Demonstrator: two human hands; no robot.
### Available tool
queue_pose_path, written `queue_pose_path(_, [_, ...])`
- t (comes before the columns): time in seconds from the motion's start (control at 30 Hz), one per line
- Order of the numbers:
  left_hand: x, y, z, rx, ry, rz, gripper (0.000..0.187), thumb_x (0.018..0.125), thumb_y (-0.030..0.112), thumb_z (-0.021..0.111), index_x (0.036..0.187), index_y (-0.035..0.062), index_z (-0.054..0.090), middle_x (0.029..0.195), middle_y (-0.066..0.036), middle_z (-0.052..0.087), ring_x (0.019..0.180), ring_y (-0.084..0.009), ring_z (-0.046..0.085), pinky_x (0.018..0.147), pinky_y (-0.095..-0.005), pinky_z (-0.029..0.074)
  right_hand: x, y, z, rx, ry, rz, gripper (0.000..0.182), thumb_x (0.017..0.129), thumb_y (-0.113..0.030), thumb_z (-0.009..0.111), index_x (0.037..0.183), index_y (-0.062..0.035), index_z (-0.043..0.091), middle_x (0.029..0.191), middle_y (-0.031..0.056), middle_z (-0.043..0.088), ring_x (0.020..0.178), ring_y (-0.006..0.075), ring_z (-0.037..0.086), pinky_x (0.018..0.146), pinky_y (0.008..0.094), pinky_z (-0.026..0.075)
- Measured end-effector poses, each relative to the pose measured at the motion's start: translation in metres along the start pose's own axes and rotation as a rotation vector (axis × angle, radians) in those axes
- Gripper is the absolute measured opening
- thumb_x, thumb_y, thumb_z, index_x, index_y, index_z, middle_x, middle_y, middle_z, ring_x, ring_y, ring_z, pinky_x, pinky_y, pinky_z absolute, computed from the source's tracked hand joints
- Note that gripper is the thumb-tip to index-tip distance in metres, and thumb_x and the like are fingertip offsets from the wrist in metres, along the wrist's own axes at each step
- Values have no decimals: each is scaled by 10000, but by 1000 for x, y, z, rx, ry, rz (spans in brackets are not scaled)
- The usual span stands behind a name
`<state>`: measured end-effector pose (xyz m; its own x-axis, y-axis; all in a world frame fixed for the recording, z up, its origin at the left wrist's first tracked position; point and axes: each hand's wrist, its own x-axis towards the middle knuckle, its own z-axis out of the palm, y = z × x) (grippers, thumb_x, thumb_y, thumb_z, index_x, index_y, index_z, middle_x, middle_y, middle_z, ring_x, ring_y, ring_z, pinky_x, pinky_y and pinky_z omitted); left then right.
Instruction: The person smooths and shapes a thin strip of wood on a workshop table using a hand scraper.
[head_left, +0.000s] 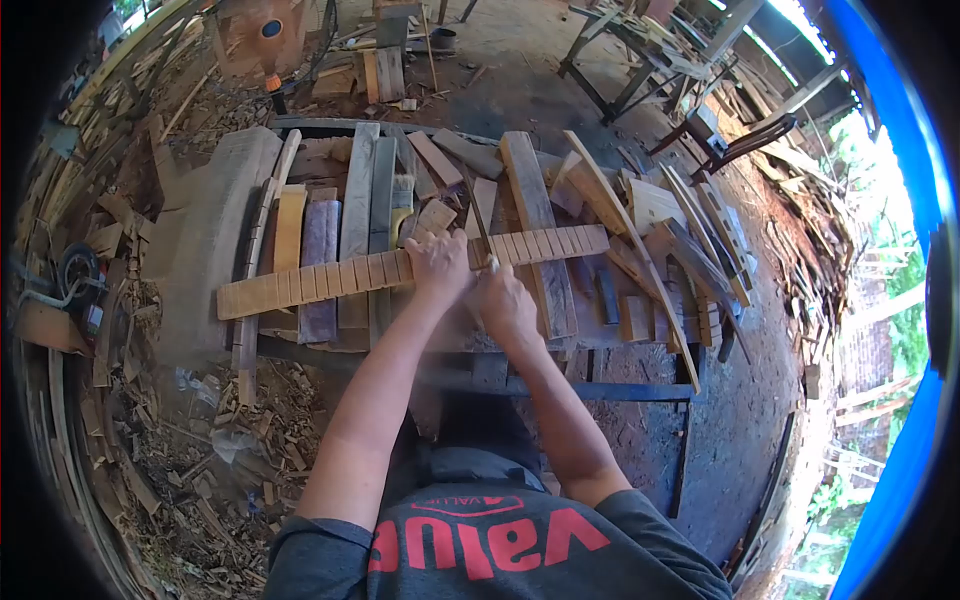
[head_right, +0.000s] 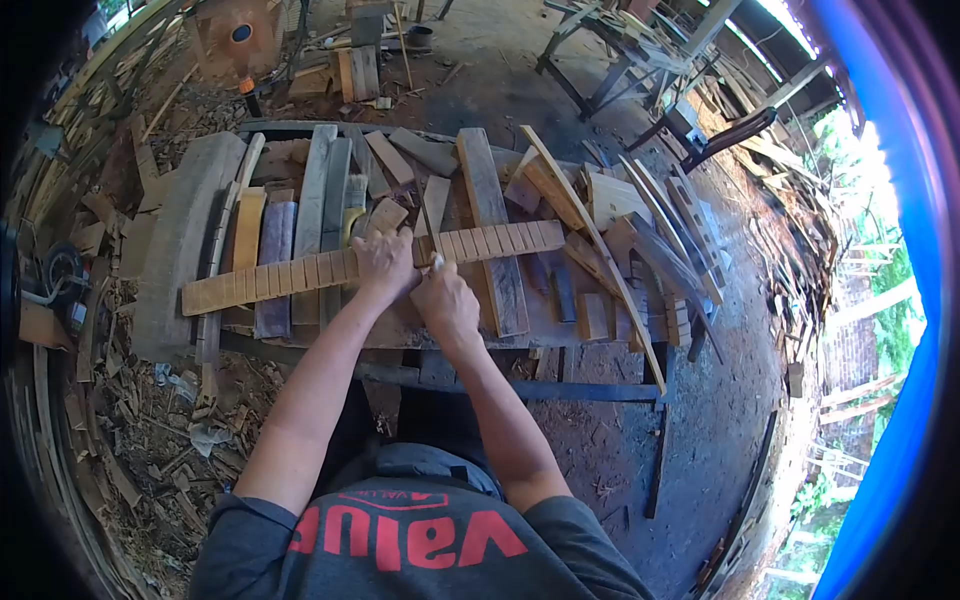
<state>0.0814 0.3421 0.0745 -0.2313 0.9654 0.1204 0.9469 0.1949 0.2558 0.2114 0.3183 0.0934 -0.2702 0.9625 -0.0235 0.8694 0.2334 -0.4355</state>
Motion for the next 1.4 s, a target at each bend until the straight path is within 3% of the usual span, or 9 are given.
queue_pose_path(0.17, [-3,1,-4,-4,-49,-10,360,674,244,724,975,83,610,962,-130,661,989,-300,613,852,-497,370,-61,5,-10,-29,-86,151,175,924,-172,444,955,0,436,814,281,638,787,462,637,687,529,515])
queue_pose_path(0.3, [-5,4,-11,-43,-21,-5,349,705,266,714,977,77,606,973,-139,659,994,-296,616,849,-487,377,-3,-2,-3,-8,-32,53,174,923,-165,444,952,6,431,820,285,639,787,464,637,692,538,511])
queue_pose_path(0.4, [-5,1,-4,-41,83,2,222,695,153,656,903,88,613,877,-116,667,930,-290,621,825,-506,352,6,-5,-5,48,-47,44,247,966,-224,383,962,10,459,843,328,617,825,491,608,734,563,476])
queue_pose_path(0.6, [-4,1,-6,-22,10,-2,303,677,205,694,942,78,619,953,-146,665,960,-296,626,837,-497,375,-59,0,-14,6,-85,178,184,937,-160,400,942,11,470,834,322,620,814,487,610,737,569,471])
queue_pose_path(0.8, [-3,2,-8,-29,-2,-8,267,691,177,663,942,100,610,898,-113,671,944,-276,628,822,-492,365,14,-7,-3,24,-53,61,207,949,-195,390,962,0,458,878,329,615,859,494,600,754,580,458])
queue_pose_path(0.93, [-4,3,-9,9,-21,-4,261,711,167,635,966,121,610,890,-94,676,956,-265,619,825,-492,353,-37,-2,-12,-30,-29,43,155,918,-145,443,962,3,454,818,282,644,822,452,639,719,530,508])
queue_pose_path(1.0, [-3,1,-4,5,7,-8,270,707,169,638,970,114,610,901,-98,674,962,-267,616,829,-495,352,-58,-3,-13,-55,-107,185,149,911,-138,448,960,2,458,829,287,640,825,450,638,721,526,509])
queue_pose_path(1.2, [-2,4,-14,-38,-38,-12,272,718,156,621,979,83,609,939,-104,667,979,-274,609,847,-509,349,16,-9,-3,10,-53,58,173,924,-157,422,951,10,460,867,318,620,853,489,604,741,560,473])
queue_pose_path(1.4, [-6,2,-10,-21,-24,-7,271,714,151,626,974,79,609,948,-106,664,990,-277,608,852,-512,350,-80,34,5,34,5,73,145,935,-164,458,958,-21,447,810,296,615,778,481,607,657,565,485])
